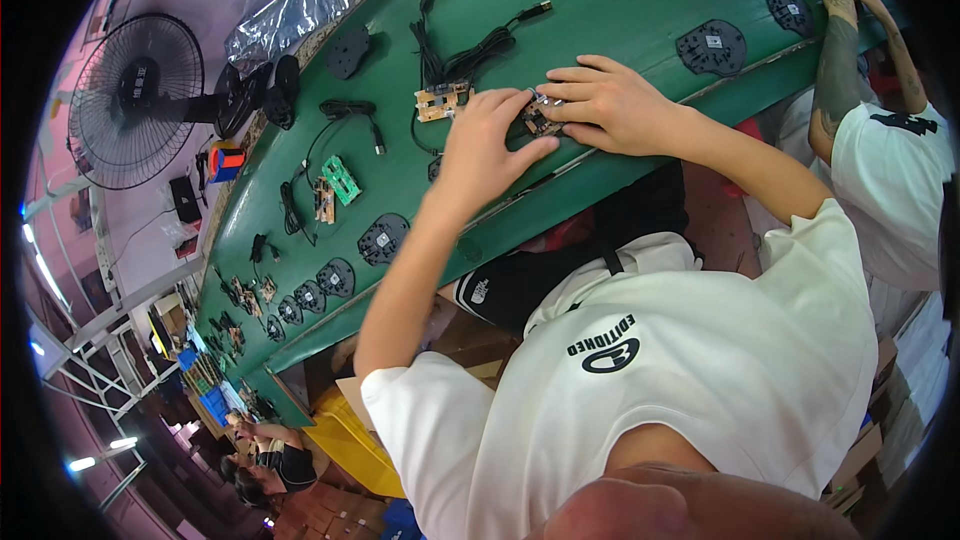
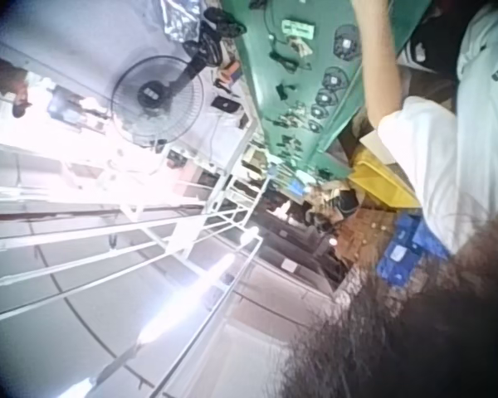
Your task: The person assembles computer mice by hand, placing circuit boards and cables into computer mouse housings on a factory production line.
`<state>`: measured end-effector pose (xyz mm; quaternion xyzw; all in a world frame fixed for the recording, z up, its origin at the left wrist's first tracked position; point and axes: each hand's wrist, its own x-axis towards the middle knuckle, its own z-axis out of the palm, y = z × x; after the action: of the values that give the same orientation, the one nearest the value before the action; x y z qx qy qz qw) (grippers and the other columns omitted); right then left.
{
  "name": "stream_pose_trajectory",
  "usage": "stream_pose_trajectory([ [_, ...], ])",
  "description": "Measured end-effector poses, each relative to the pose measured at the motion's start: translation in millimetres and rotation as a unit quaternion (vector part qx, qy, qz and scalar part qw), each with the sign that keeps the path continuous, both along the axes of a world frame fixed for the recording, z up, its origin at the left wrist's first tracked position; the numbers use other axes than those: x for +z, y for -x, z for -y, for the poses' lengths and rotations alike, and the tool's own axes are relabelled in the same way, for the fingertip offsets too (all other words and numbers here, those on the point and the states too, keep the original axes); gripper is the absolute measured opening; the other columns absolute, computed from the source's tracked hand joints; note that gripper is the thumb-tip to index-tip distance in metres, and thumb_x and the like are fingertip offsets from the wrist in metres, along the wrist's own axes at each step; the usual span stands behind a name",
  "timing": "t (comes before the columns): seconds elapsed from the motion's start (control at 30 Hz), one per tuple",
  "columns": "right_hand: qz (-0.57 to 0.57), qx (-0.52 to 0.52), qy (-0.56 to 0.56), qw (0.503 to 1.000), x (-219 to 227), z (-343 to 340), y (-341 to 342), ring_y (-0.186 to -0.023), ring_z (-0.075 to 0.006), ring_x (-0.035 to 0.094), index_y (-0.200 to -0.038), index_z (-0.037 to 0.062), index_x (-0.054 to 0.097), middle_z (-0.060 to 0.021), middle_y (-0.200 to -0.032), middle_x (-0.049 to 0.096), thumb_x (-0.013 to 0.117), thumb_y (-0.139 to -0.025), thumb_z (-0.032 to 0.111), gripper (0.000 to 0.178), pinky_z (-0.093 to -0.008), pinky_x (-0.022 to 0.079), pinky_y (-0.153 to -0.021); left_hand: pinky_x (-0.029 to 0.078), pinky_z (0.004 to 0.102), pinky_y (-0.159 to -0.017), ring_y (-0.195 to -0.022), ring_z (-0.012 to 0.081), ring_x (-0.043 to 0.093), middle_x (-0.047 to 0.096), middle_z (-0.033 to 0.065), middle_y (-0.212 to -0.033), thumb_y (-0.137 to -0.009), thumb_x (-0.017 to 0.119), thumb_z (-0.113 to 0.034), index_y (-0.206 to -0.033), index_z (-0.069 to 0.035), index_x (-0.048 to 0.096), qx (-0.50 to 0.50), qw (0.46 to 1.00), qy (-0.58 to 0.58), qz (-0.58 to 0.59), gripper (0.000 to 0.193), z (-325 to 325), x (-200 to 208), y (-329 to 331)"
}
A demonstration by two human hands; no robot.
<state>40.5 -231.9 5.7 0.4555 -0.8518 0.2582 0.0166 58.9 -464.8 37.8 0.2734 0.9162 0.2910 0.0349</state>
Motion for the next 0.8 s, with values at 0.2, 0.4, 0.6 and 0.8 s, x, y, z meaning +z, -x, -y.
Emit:
stream_pose_trajectory([
  [0.2,0.047,-0.053,0.083,0.994,-7.8,-17.7,9.6,-0.126,-0.0262,0.050,-0.122,0.0088,0.062,-0.0075,-0.132,0.057,0.066,-0.088,0.018,0.036,-0.0485,0.031,-0.112,0.046,0.0404,-0.091,-0.103,0.0312,0.060,0.066,0.0130,-0.107,-0.076,0.079,-0.019,-0.103,0.001,0.070,0.070,0.996,-0.049,-0.032,0.035,-14.0,-15.7,-11.2],
  [0.4,0.037,-0.054,0.028,0.997,-2.9,-14.5,1.6,-0.121,-0.0258,0.052,-0.121,0.0080,0.061,-0.0089,-0.125,0.058,0.066,-0.085,0.011,0.037,-0.0451,0.034,-0.109,0.045,0.0402,-0.087,-0.104,0.0282,0.059,0.065,0.0090,-0.104,-0.074,0.080,-0.021,-0.100,-0.002,0.072,0.066,0.997,0.026,-0.013,0.033,-12.7,-8.2,-7.1],
  [0.6,0.029,-0.091,0.030,0.995,0.2,-8.8,-1.2,-0.116,-0.0278,0.054,-0.114,0.0065,0.064,-0.0086,-0.119,0.059,0.067,-0.080,0.007,0.034,-0.0427,0.039,-0.102,0.042,0.0410,-0.087,-0.098,0.0267,0.059,0.064,0.0067,-0.099,-0.074,0.080,-0.021,-0.102,-0.004,0.073,0.104,0.994,0.008,0.019,0.034,-21.3,-7.2,-9.3],
  [0.8,0.004,-0.126,0.012,0.992,1.9,-5.7,-7.6,-0.114,-0.0243,0.055,-0.111,0.0081,0.066,-0.0065,-0.116,0.060,0.068,-0.080,0.007,0.031,-0.0403,0.042,-0.097,0.041,0.0405,-0.088,-0.096,0.0254,0.058,0.063,0.0056,-0.097,-0.075,0.080,-0.020,-0.103,-0.004,0.073,0.111,0.992,0.022,0.047,0.033,-22.2,-4.7,-8.7],
])
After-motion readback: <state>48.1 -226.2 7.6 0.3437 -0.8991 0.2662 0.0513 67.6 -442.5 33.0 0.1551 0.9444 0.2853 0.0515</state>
